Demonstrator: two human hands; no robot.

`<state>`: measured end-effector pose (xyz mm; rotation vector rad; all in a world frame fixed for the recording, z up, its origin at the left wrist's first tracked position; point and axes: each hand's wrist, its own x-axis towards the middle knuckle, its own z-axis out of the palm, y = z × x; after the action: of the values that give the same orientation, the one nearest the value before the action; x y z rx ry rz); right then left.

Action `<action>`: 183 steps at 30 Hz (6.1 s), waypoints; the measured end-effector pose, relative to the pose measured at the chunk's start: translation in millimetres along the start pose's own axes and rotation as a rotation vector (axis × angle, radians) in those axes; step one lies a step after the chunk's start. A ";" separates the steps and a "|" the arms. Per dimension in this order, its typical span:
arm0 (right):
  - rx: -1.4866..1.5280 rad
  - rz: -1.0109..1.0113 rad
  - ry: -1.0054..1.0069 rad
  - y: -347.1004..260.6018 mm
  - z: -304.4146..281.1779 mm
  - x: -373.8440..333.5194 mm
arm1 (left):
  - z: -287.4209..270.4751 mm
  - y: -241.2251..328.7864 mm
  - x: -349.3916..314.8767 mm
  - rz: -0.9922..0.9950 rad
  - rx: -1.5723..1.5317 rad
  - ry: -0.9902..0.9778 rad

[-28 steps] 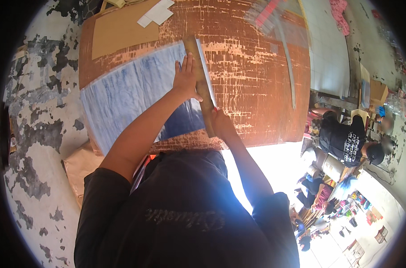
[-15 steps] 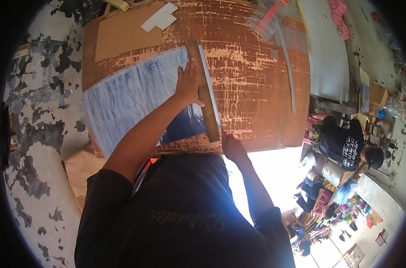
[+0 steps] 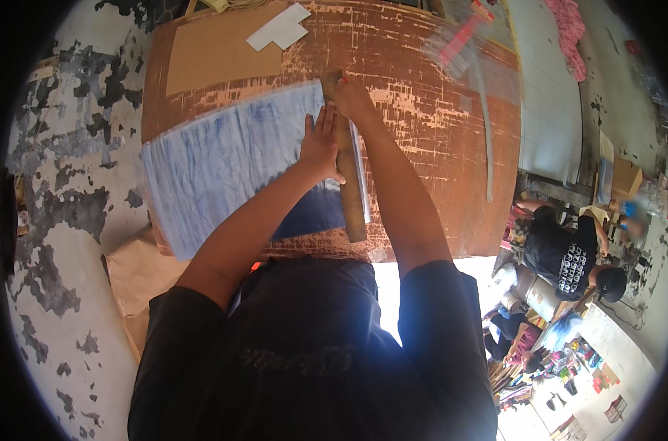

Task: The person measures and marks clear plastic sheets on a workbench using a ruler and a marker, then checks the transparency by holding one up.

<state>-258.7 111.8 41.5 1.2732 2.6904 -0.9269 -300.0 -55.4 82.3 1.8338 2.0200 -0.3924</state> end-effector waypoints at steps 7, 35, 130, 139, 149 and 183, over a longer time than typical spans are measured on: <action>-0.074 0.111 -0.171 -21.0 -22.7 -42.4 | 3.9 1.5 -0.3 0.008 0.003 -0.004; 0.118 0.445 -0.260 38.0 -2.1 -311.8 | 9.1 -2.3 3.1 -0.009 -0.076 0.013; 0.071 0.437 -0.557 45.9 15.1 -355.3 | 7.2 -0.2 3.8 0.008 -0.032 0.027; 0.186 0.188 0.097 5.8 -27.6 -116.7 | -2.3 1.3 5.0 0.005 -0.019 -0.003; 0.069 0.076 -0.117 -21.3 -33.5 -16.1 | 1.9 -1.4 2.2 0.011 -0.031 -0.007; 0.205 0.711 -0.713 4.9 -25.3 -314.3 | 11.4 -5.9 2.4 -0.002 -0.079 0.023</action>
<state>-40.3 -91.8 142.7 1.4111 1.4897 -1.2300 -305.0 -59.0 70.7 1.7967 2.0234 -0.2893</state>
